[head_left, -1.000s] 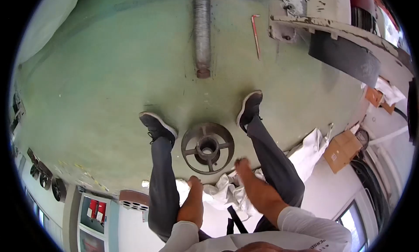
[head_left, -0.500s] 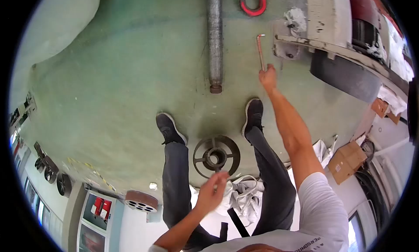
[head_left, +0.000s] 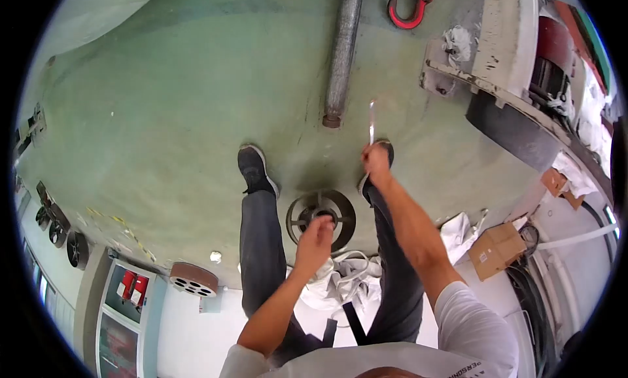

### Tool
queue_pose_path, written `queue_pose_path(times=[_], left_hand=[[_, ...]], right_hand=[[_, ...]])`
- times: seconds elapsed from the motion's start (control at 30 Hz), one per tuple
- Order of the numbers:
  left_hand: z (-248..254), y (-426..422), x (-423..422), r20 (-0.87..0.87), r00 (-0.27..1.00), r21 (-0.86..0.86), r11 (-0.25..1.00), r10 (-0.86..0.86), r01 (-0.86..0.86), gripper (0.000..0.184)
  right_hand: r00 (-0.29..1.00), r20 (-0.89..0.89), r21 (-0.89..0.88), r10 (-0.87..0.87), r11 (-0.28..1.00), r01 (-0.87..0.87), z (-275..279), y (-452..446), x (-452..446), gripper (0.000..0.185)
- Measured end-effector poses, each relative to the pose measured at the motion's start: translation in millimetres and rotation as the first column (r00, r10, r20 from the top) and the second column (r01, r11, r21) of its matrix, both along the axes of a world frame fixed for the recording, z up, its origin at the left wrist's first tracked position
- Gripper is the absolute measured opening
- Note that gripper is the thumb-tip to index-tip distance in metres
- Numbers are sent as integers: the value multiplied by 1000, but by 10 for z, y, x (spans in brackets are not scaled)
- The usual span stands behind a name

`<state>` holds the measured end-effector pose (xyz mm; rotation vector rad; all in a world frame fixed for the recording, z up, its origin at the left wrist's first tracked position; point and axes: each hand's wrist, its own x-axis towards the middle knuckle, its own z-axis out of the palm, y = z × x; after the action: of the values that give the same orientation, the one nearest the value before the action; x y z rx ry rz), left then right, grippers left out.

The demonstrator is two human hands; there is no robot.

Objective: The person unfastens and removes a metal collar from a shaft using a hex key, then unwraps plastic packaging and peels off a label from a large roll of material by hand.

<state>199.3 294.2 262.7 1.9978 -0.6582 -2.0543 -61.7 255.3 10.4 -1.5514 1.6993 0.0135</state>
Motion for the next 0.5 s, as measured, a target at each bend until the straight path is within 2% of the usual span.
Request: queue_pose_path(times=[0.03, 0.07, 0.1, 0.13, 0.17, 0.2, 0.27, 0.33, 0.37, 0.47, 0.5], left_hand=[[-85, 114, 7, 12, 1000, 15, 1000, 9, -9, 29], [-208, 276, 29, 37, 999, 9, 1000, 28, -29, 30], [-308, 421, 56, 69, 997, 12, 999, 47, -48, 31], [-339, 448, 99, 55, 995, 17, 997, 80, -81, 33], [-314, 458, 145, -4, 979, 60, 977, 204, -203, 32], [-305, 478, 144, -15, 955, 133, 947, 296, -292, 30], [-294, 527, 99, -60, 941, 136, 937, 333, -323, 27], [-196, 469, 152, -72, 956, 171, 948, 285, -269, 25], [-188, 450, 193, -79, 962, 183, 953, 260, -242, 25], [-204, 451, 304, -29, 941, 132, 935, 336, -330, 24], [-198, 482, 301, 7, 928, 174, 913, 373, -369, 25]], right_hand=[[965, 107, 144, -240, 964, 224, 232, 321, 148, 6], [892, 132, 313, -433, 872, 377, 456, 454, 327, 10], [779, 103, 453, -619, 726, 517, 676, 597, 504, 14], [667, -7, 587, -745, 537, 606, 1047, 652, 755, 15], [543, -142, 680, -828, 318, 661, 1319, 786, 951, 17], [542, -17, 668, -840, 394, 631, 1317, 1127, 1070, 20], [853, -130, 502, -505, 708, 496, 1272, 1648, 1195, 20], [901, -122, 560, -416, 721, 409, 990, 2366, 1199, 24], [922, -113, 585, -371, 725, 363, 961, 2435, 1251, 28], [966, -255, 751, 40, 637, 172, 1046, 2445, 1256, 42], [955, -242, 789, 171, 607, 91, 1162, 2336, 1300, 50]])
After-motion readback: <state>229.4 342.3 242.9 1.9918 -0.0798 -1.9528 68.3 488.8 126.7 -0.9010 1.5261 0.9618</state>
